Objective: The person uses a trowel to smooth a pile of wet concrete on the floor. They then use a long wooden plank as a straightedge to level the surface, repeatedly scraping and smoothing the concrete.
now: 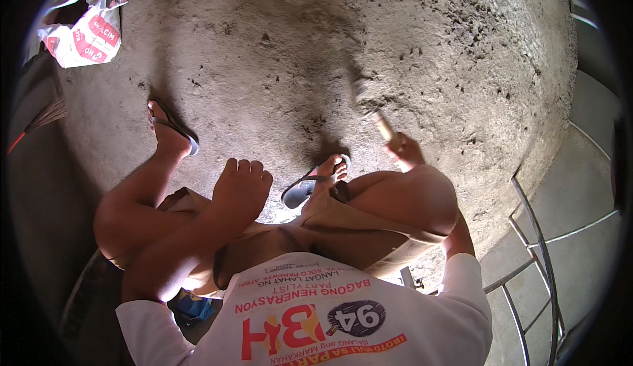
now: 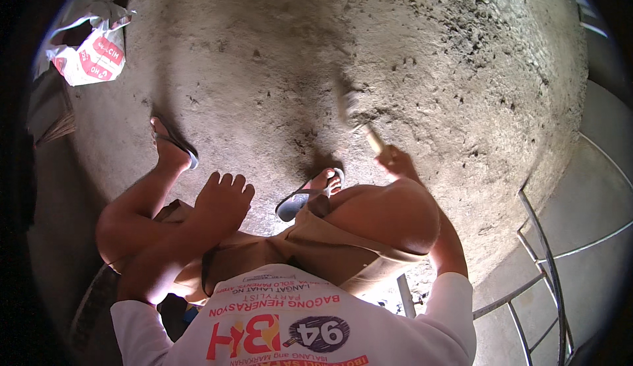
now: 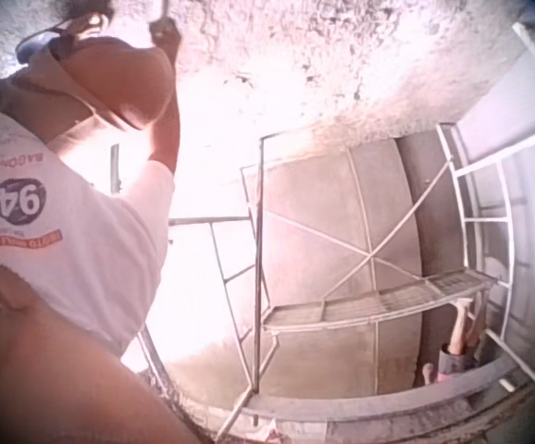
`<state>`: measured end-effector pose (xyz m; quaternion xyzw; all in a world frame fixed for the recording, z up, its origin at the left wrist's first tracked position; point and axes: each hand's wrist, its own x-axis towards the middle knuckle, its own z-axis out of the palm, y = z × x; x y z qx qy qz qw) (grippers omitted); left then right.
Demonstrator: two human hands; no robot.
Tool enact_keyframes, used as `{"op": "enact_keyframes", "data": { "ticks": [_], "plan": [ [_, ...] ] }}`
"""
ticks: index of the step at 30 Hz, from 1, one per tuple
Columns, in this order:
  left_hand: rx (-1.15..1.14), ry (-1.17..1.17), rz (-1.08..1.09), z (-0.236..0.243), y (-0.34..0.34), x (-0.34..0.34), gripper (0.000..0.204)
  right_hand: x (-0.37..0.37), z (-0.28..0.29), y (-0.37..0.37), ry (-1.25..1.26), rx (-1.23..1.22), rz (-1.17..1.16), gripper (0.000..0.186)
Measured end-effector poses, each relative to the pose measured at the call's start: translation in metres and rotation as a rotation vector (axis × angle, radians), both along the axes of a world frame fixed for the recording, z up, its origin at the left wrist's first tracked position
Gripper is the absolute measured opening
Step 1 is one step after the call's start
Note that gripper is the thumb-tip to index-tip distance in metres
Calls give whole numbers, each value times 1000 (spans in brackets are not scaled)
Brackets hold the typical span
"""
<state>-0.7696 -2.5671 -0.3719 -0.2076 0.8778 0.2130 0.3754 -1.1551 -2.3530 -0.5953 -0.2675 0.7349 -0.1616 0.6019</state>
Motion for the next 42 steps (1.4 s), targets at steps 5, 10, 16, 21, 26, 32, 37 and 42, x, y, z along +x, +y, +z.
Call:
{"op": "enact_keyframes", "data": {
  "ticks": [5, 10, 16, 21, 26, 32, 37, 42],
  "plan": [
    [-17, 63, 33, -7, -8, -6, 31, 6, 52, -32, 90, 36, -557, 17],
    [-89, 14, 51, -6, -13, 1, 28, 46, -8, 17, 159, 238, 374, 27],
    [-88, 37, 7, -5, -29, -27, 29, 17, -26, 28, 29, -47, 418, 35],
    [-150, 109, 27, -4, -38, -31, 30, -81, 41, -17, -241, 9, -172, 39],
    [-196, 95, 11, 19, -58, -44, 35, -190, 30, -21, 127, -66, -460, 14],
    [-271, 302, 7, 103, -84, -115, 38, -139, 60, -137, 231, -363, -637, 20],
    [-148, 592, -37, 131, -92, -182, 31, -20, 108, -296, 65, -309, 134, 23],
    [-183, 652, -197, 101, -110, -218, 24, 118, 33, -397, -270, -583, 132, 36]
  ]
}}
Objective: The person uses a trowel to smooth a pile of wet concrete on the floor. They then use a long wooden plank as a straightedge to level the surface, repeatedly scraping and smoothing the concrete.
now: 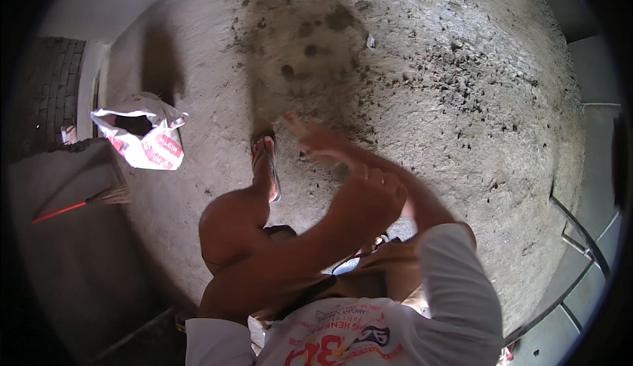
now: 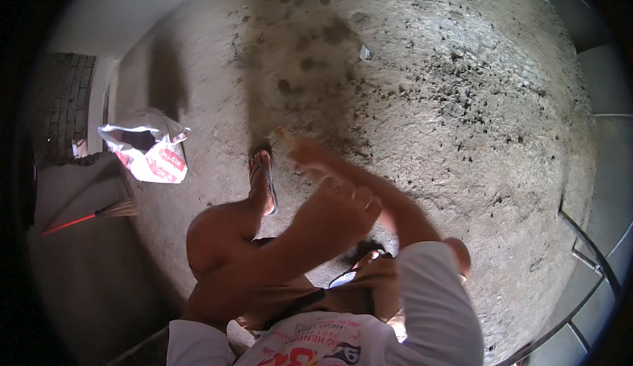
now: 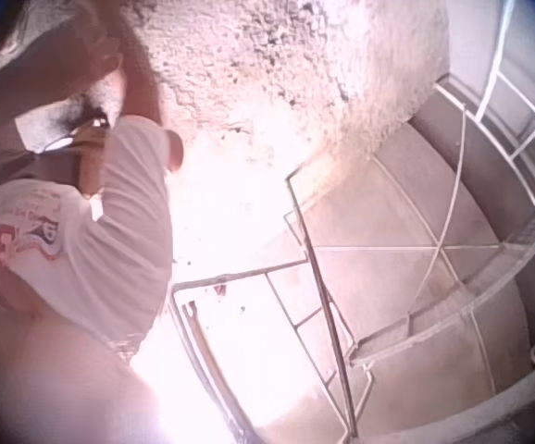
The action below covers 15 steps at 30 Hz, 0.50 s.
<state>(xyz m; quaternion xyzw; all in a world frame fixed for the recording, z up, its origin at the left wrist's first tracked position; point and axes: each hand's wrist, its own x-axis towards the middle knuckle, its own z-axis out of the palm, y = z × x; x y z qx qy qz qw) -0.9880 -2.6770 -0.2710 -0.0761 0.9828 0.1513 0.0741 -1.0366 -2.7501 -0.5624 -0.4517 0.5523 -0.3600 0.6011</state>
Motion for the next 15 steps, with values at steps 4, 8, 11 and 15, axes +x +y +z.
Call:
{"op": "enact_keyframes", "data": {
  "ticks": [4, 8, 11, 15],
  "plan": [
    [269, 22, -105, -10, -16, -22, 23, 93, -1, -48, -217, 334, -318, 36],
    [277, -11, -215, -33, -48, -26, 20, 96, -23, -40, -352, 389, -598, 40],
    [137, -104, -292, -56, -74, -29, 19, 51, -8, -11, -328, 515, -715, 41],
    [63, -164, -454, -59, -114, -28, 21, -8, 13, 19, -250, 544, -1020, 23]
  ]
}}
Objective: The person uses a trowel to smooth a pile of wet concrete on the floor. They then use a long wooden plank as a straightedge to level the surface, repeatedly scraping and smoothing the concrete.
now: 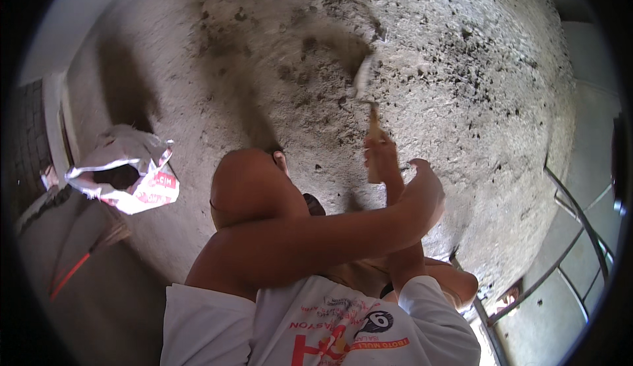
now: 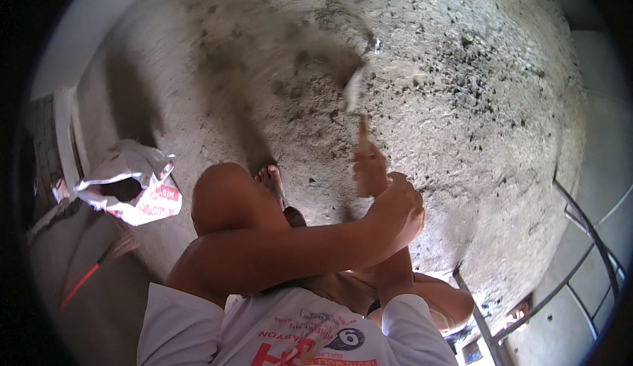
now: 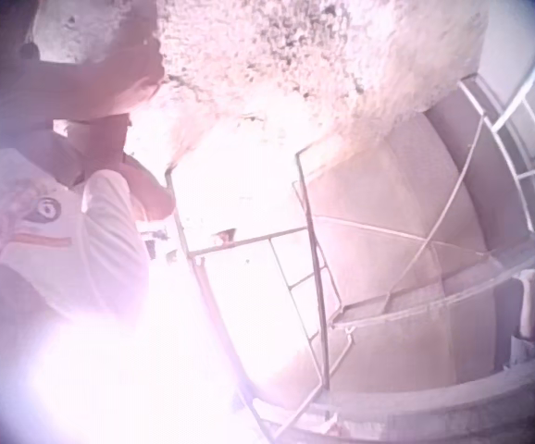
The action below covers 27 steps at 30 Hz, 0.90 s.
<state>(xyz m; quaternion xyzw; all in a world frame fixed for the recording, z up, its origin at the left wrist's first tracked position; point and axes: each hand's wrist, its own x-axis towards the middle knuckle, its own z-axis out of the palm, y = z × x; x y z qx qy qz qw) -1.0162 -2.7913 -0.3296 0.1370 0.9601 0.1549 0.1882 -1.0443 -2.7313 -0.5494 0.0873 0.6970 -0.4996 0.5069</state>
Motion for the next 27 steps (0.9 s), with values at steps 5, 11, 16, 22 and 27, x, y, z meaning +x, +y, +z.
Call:
{"op": "enact_keyframes", "data": {
  "ticks": [5, 11, 16, 22, 27],
  "plan": [
    [-176, -102, -118, -2, -22, -8, 30, -38, -4, 5, 250, 114, -349, 17],
    [30, -225, -373, -25, -58, -17, 45, 62, -6, -39, 157, 93, 136, 40],
    [87, -260, -475, -4, -89, -44, 49, 101, -13, -130, 251, -108, 411, 46],
    [104, -196, -419, -6, -99, -46, 43, -32, -14, -137, -17, 39, 380, 49],
    [138, 18, -159, -22, -107, -44, 30, -133, -16, -165, 386, 154, 112, 36]
  ]
}}
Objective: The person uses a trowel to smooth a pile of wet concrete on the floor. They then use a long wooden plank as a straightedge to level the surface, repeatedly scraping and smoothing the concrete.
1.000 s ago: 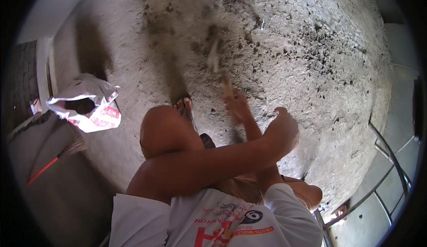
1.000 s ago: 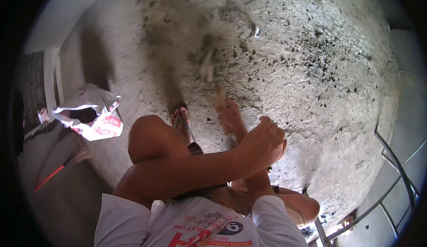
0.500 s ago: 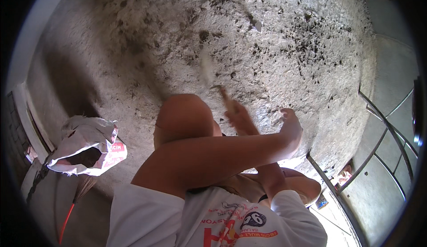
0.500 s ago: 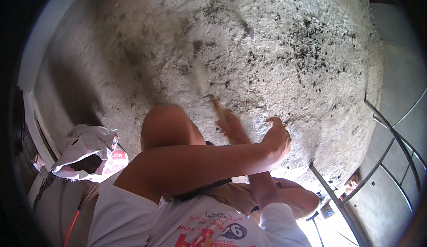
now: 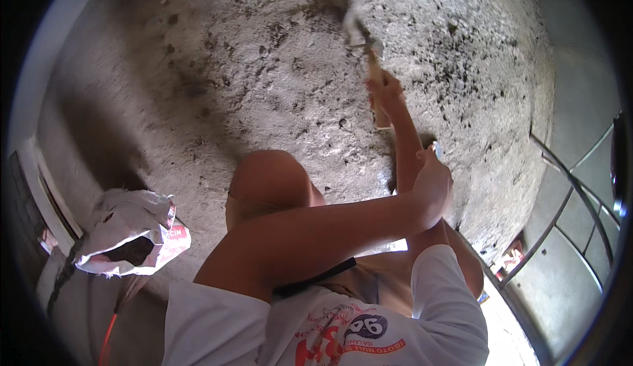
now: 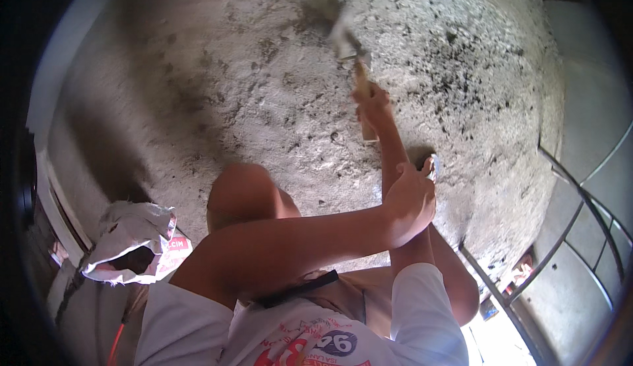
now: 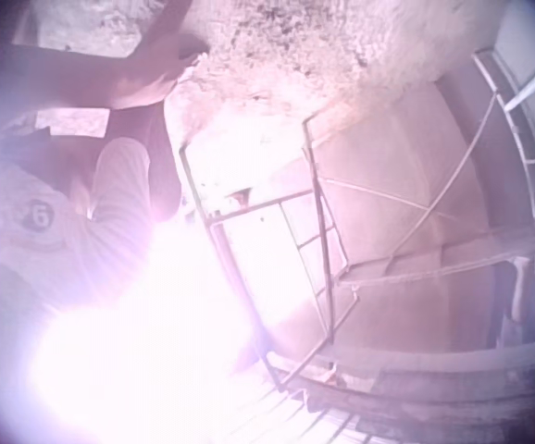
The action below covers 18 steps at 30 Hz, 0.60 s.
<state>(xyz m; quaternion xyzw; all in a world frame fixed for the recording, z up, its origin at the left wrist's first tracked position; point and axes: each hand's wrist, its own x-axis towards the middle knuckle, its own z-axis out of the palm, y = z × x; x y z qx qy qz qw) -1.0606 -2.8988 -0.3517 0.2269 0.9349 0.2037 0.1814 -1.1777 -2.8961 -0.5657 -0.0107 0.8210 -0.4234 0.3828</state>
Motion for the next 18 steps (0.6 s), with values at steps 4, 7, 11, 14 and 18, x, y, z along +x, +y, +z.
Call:
{"op": "enact_keyframes", "data": {
  "ticks": [4, 7, 11, 14, 18],
  "plan": [
    [191, 144, 517, -29, 9, -13, 12, 9, 0, -29, 73, -157, -106, 22],
    [109, 267, 434, -22, -34, -6, 11, 63, 14, -50, -72, -173, 112, 22],
    [95, 132, 273, -18, -66, 5, 13, 205, 8, -95, -536, -123, 389, 28],
    [139, 138, 272, -14, -69, -3, 13, 257, -28, -120, -321, -372, 682, 44],
    [85, 87, 426, -32, -69, 13, 11, 266, -23, -129, -401, -269, 608, 44]
  ]
}}
